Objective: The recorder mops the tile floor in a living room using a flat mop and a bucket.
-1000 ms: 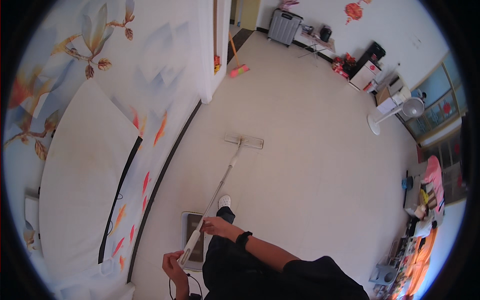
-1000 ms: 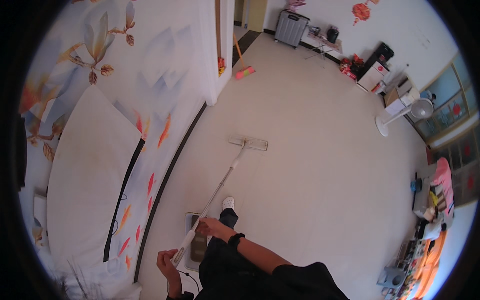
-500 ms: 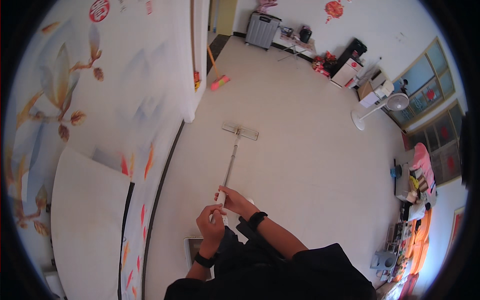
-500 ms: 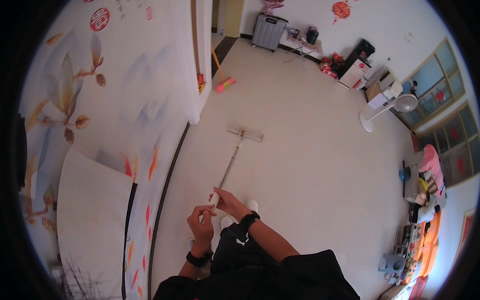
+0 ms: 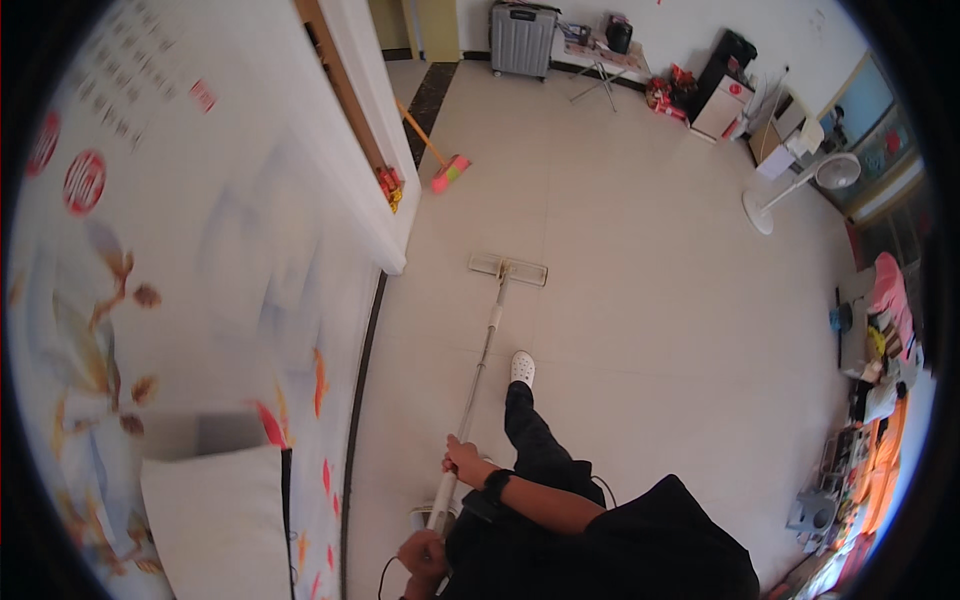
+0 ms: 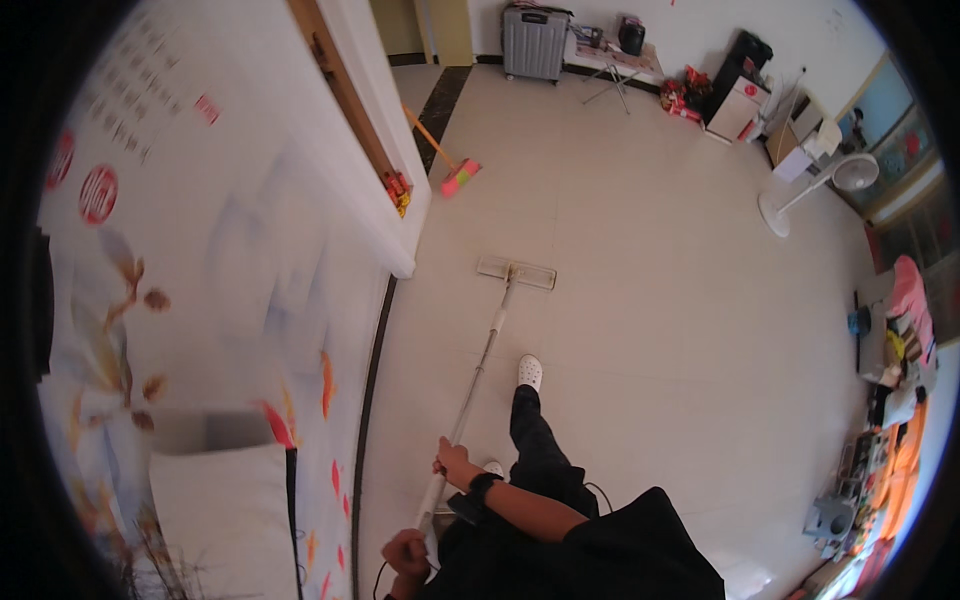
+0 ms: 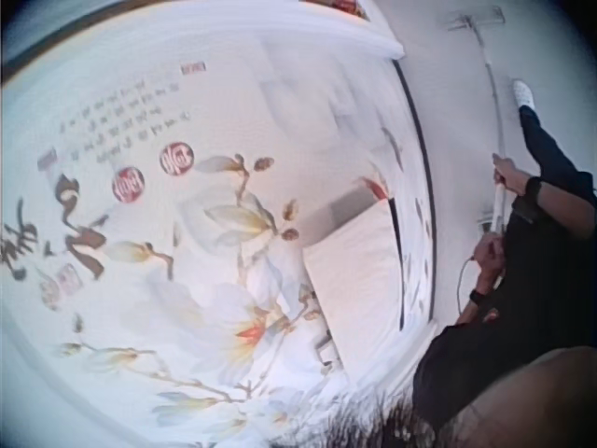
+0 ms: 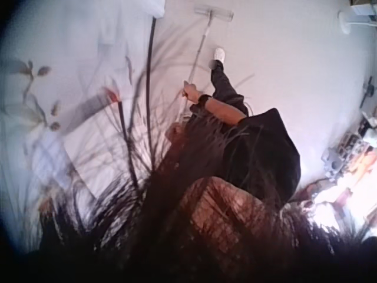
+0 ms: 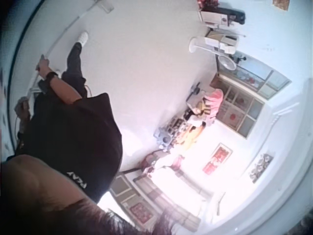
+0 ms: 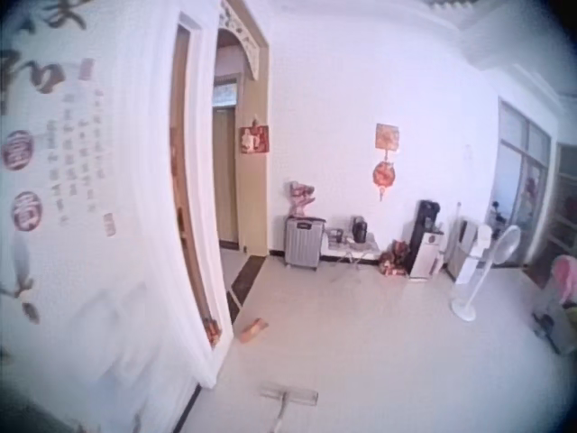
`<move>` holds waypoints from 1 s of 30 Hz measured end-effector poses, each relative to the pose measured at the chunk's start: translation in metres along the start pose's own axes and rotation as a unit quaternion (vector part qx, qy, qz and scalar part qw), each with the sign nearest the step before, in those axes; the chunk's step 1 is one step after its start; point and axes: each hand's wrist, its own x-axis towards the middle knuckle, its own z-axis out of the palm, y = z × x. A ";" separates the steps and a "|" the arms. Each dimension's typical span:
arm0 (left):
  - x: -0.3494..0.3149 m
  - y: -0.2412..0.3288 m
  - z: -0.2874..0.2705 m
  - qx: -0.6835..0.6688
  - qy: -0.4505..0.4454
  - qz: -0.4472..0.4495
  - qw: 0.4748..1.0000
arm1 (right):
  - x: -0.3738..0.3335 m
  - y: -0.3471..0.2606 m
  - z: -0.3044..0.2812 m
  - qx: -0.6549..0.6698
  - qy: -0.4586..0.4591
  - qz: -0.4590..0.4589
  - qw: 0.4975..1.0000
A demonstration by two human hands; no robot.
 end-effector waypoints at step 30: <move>0.328 0.026 0.178 0.052 -0.270 0.099 0.957 | 0.098 -0.331 0.050 0.029 -0.006 0.041 0.999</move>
